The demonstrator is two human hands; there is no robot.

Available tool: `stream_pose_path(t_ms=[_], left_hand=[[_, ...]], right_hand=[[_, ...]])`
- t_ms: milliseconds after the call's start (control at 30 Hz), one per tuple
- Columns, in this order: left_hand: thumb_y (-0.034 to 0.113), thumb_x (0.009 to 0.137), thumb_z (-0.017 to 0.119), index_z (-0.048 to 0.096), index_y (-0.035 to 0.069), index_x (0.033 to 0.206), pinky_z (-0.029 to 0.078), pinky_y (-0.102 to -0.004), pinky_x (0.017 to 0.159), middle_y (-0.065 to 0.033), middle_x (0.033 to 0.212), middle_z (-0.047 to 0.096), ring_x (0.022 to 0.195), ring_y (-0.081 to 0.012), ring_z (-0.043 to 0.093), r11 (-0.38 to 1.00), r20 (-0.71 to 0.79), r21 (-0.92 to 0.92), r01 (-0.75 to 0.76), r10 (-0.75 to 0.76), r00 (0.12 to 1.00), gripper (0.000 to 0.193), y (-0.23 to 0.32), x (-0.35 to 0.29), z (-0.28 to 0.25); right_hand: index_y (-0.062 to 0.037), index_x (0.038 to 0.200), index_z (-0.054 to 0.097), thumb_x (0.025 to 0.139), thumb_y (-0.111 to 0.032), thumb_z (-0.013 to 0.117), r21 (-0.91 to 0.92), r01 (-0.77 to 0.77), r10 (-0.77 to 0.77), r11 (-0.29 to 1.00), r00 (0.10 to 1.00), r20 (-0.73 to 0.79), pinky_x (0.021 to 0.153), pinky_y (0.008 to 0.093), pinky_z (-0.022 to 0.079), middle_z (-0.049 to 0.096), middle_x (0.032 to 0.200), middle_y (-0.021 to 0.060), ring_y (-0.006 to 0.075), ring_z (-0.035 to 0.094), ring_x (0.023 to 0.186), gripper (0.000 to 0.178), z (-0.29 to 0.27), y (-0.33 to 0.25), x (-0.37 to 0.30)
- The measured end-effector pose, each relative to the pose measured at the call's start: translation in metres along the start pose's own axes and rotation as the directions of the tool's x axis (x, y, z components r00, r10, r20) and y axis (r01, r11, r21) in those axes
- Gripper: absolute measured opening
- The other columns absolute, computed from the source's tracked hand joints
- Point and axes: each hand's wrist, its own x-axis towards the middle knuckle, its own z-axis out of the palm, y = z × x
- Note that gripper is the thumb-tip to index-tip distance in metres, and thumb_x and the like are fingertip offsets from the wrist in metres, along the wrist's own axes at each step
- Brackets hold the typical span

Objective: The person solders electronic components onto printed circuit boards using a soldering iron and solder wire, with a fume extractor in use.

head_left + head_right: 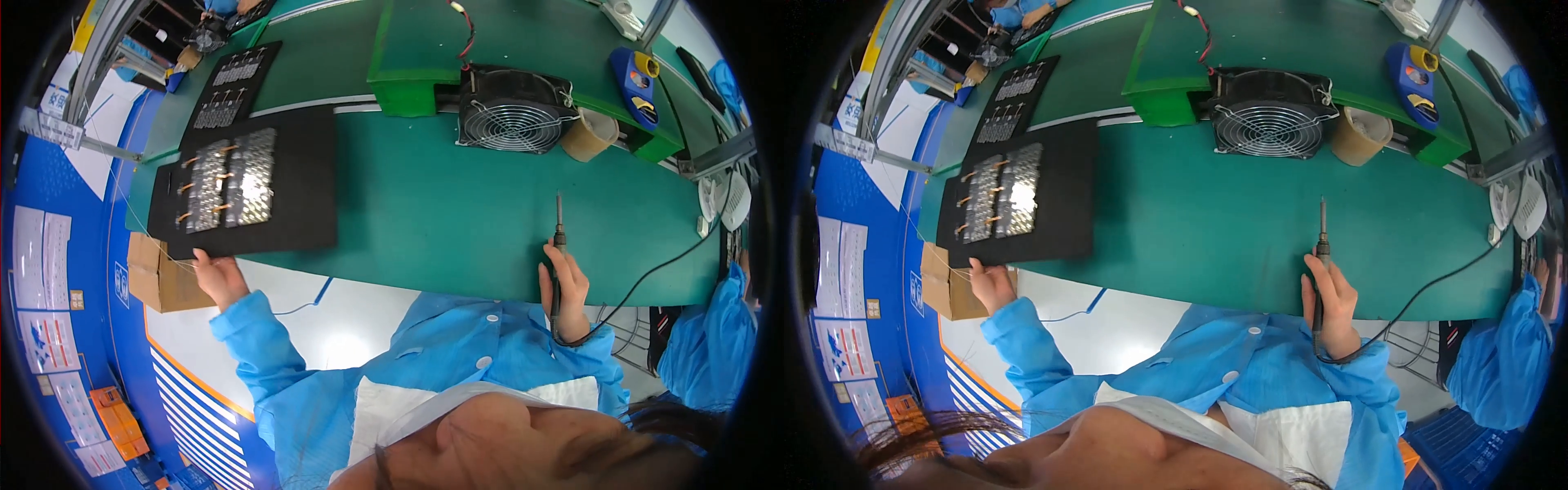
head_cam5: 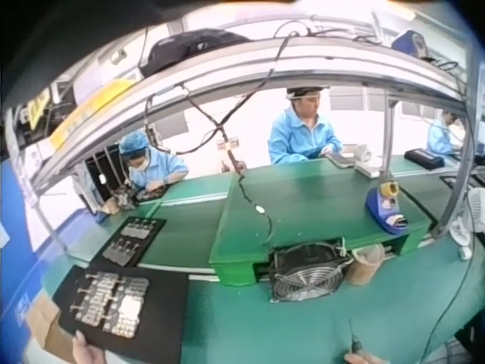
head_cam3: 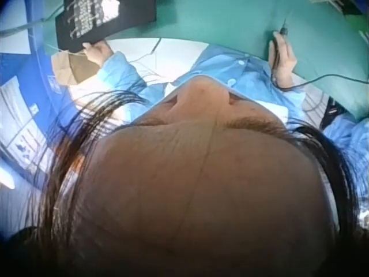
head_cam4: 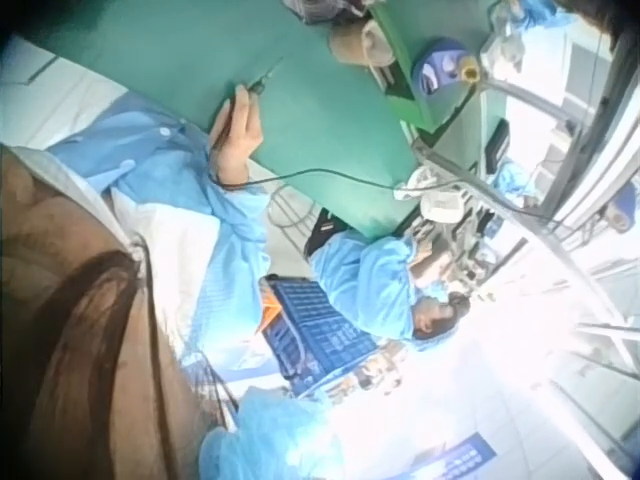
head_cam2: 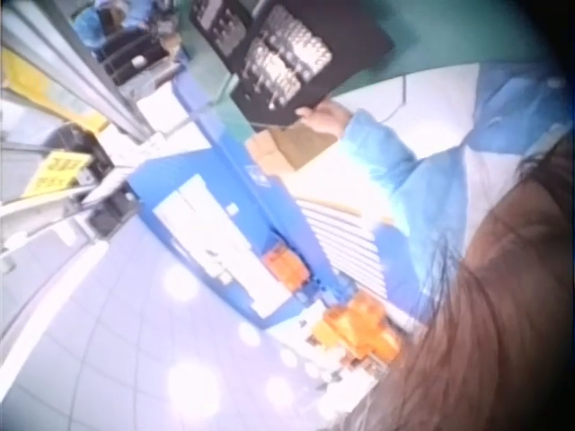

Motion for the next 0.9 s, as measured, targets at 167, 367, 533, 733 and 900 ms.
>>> stream_pose_path(t_ms=[167, 367, 533, 733, 900], left_hand=[[0.022, 0.102, 0.045, 0.053, 0.005, 0.124, 0.046, -0.0586, 0.095, -0.0153, 0.122, 0.059, 0.108, -0.0341, 0.058, 0.998, 0.11, -0.064, -0.024, 0.031, 0.993, 0.028, -0.008, 0.111, 0.042], [0.019, 0.104, 0.034, 0.051, -0.002, 0.128, 0.039, -0.0659, 0.099, -0.0196, 0.131, 0.055, 0.119, -0.039, 0.052, 0.994, 0.084, -0.103, 0.025, -0.016, 0.996, 0.035, -0.058, 0.21, 0.145], [0.04, 0.085, 0.069, 0.064, -0.004, 0.109, 0.052, -0.046, 0.09, -0.0204, 0.107, 0.069, 0.1, -0.0365, 0.066, -0.188, 0.522, 0.849, -0.494, 0.158, 0.838, 0.05, -0.1, 0.235, 0.201], [0.05, 0.068, 0.079, 0.068, -0.003, 0.098, 0.054, -0.0474, 0.082, -0.0247, 0.098, 0.069, 0.093, -0.0429, 0.067, -0.17, 0.571, 0.821, -0.545, 0.212, 0.793, 0.062, -0.163, 0.172, 0.259], [0.051, 0.066, 0.08, 0.067, 0.001, 0.084, 0.055, -0.0488, 0.076, -0.0213, 0.089, 0.07, 0.089, -0.0425, 0.068, -0.231, 0.707, 0.702, -0.674, 0.108, 0.699, 0.055, -0.21, 0.142, 0.279]], right_hand=[[-0.0002, 0.111, 0.063, 0.074, 0.008, 0.068, -0.085, 0.042, -0.04, 0.995, 0.999, 0.02, 0.059, 0.0345, 0.051, 0.062, 0.089, 0.0131, 0.0247, 0.064, 0.071, 0.039, 0.0, -0.004, 0.002], [0.0006, 0.113, 0.062, 0.065, 0.005, 0.068, -0.05, 0.011, -0.007, 0.999, 0.996, 0.084, 0.056, 0.0318, 0.05, 0.062, 0.09, 0.0127, 0.0226, 0.063, 0.067, 0.048, -0.005, -0.006, 0.005], [-0.0001, 0.114, 0.06, 0.069, 0.006, 0.069, -0.094, 0.053, -0.053, 0.994, 0.999, 0.005, 0.054, 0.0326, 0.051, 0.062, 0.094, 0.0145, 0.0243, 0.064, 0.068, 0.046, 0.002, 0.003, -0.004], [0.0, 0.113, 0.06, 0.072, 0.006, 0.07, -0.11, 0.035, -0.034, 0.993, 0.999, 0.013, 0.055, 0.0333, 0.052, 0.063, 0.096, 0.0158, 0.0253, 0.064, 0.07, 0.042, 0.0, -0.002, 0.001], [0.0012, 0.114, 0.059, 0.072, 0.005, 0.07, -0.094, 0.053, -0.048, 0.994, 0.997, 0.053, 0.055, 0.0339, 0.052, 0.062, 0.096, 0.017, 0.0259, 0.064, 0.07, 0.044, 0.0, -0.005, 0.004]])
